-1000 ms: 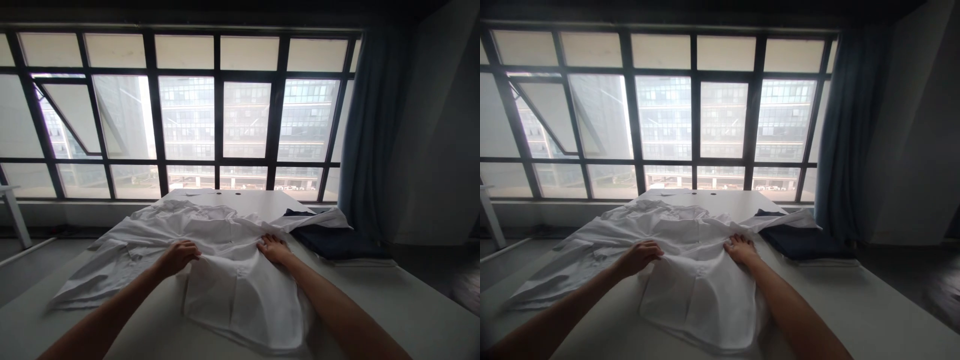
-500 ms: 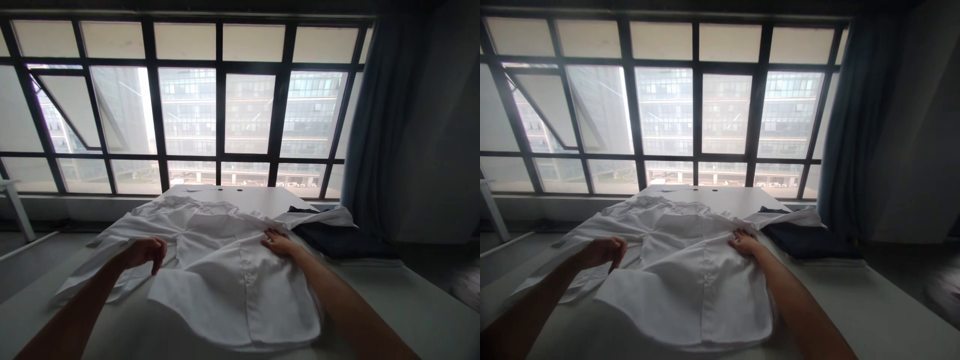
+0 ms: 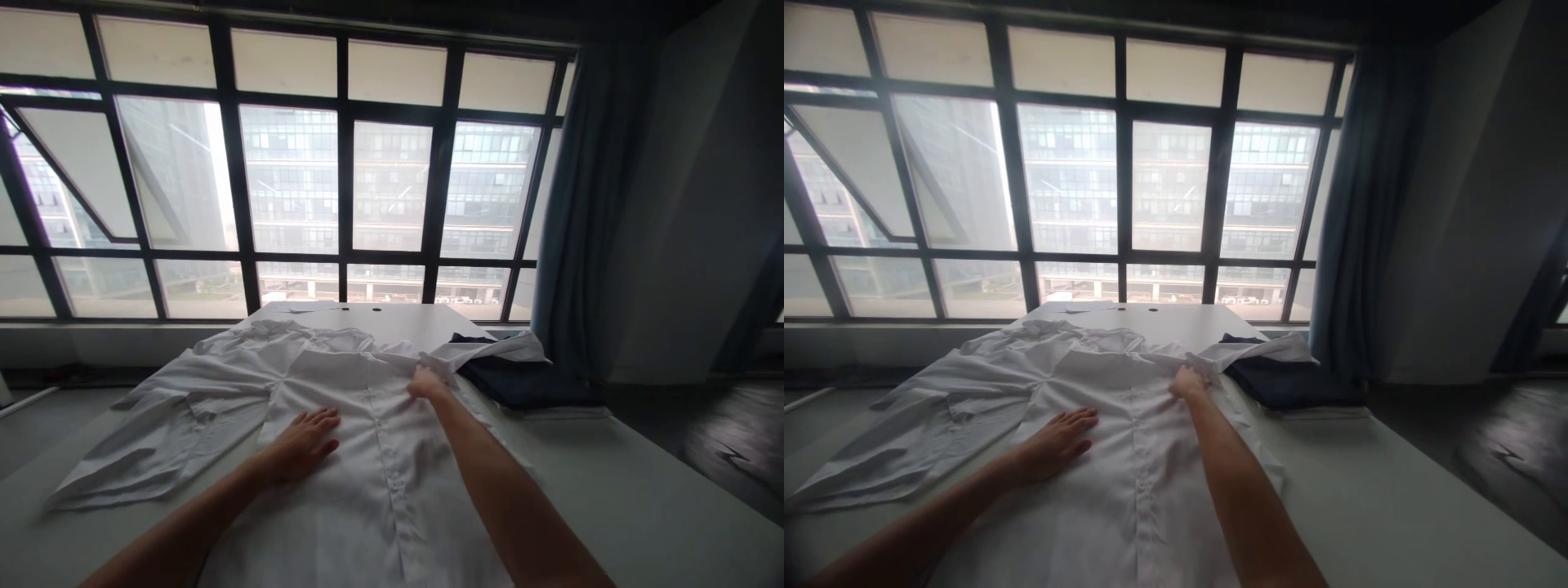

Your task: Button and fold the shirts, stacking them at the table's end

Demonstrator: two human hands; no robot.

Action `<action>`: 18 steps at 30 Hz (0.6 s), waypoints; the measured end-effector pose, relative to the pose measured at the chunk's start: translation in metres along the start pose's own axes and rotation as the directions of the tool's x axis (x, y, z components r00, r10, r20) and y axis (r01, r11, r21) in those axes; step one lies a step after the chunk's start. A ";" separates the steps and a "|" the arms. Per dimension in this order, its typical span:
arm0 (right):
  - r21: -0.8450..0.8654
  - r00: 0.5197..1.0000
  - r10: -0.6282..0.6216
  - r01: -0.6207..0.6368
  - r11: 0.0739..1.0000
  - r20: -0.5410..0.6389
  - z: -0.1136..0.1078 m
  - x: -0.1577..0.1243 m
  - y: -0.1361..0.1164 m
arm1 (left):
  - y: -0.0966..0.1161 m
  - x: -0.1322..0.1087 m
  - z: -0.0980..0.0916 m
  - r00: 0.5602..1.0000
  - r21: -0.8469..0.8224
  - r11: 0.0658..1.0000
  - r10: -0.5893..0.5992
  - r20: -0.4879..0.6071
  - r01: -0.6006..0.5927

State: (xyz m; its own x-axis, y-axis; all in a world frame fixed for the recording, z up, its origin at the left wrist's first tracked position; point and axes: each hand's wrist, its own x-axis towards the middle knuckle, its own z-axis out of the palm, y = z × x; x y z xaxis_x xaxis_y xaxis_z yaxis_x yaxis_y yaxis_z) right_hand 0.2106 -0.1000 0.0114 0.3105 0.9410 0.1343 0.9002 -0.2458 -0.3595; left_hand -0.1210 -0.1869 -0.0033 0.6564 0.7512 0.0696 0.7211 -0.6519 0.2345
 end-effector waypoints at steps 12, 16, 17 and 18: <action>-0.134 0.976 -0.170 0.152 0.979 -0.133 -0.003 -0.034 0.072 | -0.006 -0.009 -0.008 0.988 0.061 0.991 -0.125 0.087 0.120; -0.228 0.954 -0.287 0.261 0.938 -0.090 -0.017 -0.055 0.100 | 0.001 -0.011 -0.013 0.985 0.076 0.991 -0.122 0.120 0.113; -0.243 0.936 -0.349 0.326 0.914 -0.055 -0.018 -0.060 0.100 | 0.003 -0.013 -0.014 0.984 0.080 0.991 -0.120 0.130 0.110; -0.242 0.914 -0.406 0.393 0.887 -0.007 -0.020 -0.065 0.098 | 0.004 -0.014 -0.015 0.983 0.082 0.991 -0.117 0.142 0.106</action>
State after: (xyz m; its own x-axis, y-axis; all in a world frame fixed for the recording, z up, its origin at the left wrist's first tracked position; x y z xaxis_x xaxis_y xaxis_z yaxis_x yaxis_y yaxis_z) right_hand 0.2849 -0.1896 -0.0144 -0.0801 0.9581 0.2750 0.9945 0.0953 -0.0426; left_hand -0.1304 -0.1990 0.0112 0.5926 0.7996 -0.0970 0.8023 -0.5751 0.1601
